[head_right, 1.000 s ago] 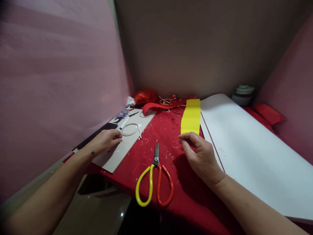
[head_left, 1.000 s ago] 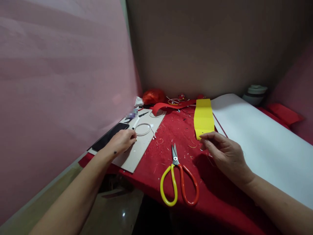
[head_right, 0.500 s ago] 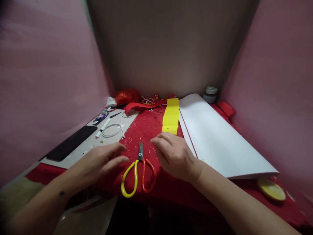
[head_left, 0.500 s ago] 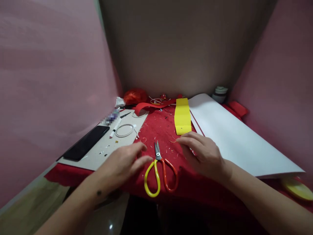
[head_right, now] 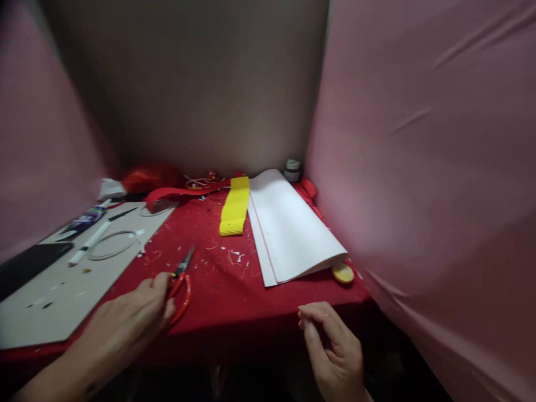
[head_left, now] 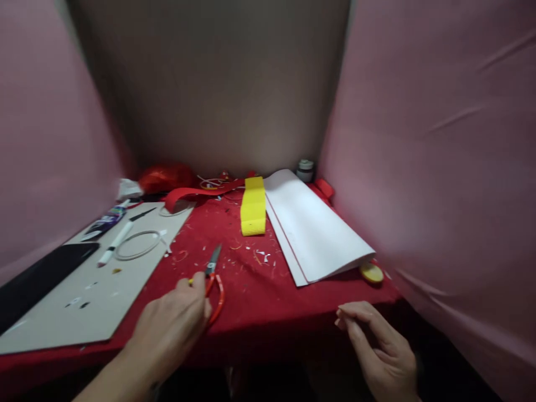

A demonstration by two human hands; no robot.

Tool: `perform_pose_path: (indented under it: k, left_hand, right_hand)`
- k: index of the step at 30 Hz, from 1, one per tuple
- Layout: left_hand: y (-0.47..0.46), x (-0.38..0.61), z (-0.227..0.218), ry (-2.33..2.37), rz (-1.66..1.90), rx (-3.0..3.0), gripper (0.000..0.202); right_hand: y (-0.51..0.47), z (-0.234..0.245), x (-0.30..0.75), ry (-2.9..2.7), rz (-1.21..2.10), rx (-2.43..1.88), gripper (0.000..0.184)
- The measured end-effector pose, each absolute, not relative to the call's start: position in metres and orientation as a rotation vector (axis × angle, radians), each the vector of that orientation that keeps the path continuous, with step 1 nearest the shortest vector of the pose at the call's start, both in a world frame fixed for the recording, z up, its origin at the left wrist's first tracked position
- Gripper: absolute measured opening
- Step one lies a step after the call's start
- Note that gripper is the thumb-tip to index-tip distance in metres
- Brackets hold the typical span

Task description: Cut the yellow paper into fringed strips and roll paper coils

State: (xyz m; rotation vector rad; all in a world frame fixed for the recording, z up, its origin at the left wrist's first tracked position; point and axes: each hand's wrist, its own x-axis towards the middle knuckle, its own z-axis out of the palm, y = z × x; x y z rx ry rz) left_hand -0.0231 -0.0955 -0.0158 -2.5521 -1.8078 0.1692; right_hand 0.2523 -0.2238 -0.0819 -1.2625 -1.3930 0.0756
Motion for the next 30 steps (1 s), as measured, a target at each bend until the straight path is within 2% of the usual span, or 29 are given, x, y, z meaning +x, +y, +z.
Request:
perform_pose_path:
  k: [5,8,13,18,26,30]
  left_hand:
    - [-0.057,-0.033,-0.011,-1.808,0.047,-2.445,0.017]
    - [-0.032,-0.033,-0.003,-1.723,-0.053,-2.368,0.019]
    - [-0.011,-0.02,0.009,-1.594,-0.058,-2.307,0.027]
    - [-0.016,0.009,0.006,-1.434,-0.062,-2.455,0.021]
    - [-0.013,0.034,-0.003,-1.386,-0.186,-2.668,0.025]
    - [-0.032,0.071,0.001,-1.117,-0.371,-3.015,0.022]
  right_hand:
    - [-0.243,-0.09,0.292,-1.257,-0.116,-1.499,0.011]
    - [-0.235,-0.082,0.316,-1.297,-0.271,-1.631,0.011]
    - [-0.206,-0.07,0.332,-1.365,-0.466,-1.885,0.024]
    - [-0.191,-0.071,0.332,-1.418,-0.598,-2.143,0.032]
    - [-0.194,-0.076,0.334,-1.388,-0.621,-1.945,0.029]
    - [-0.207,-0.07,0.325,-1.31,-0.587,-1.85,0.03]
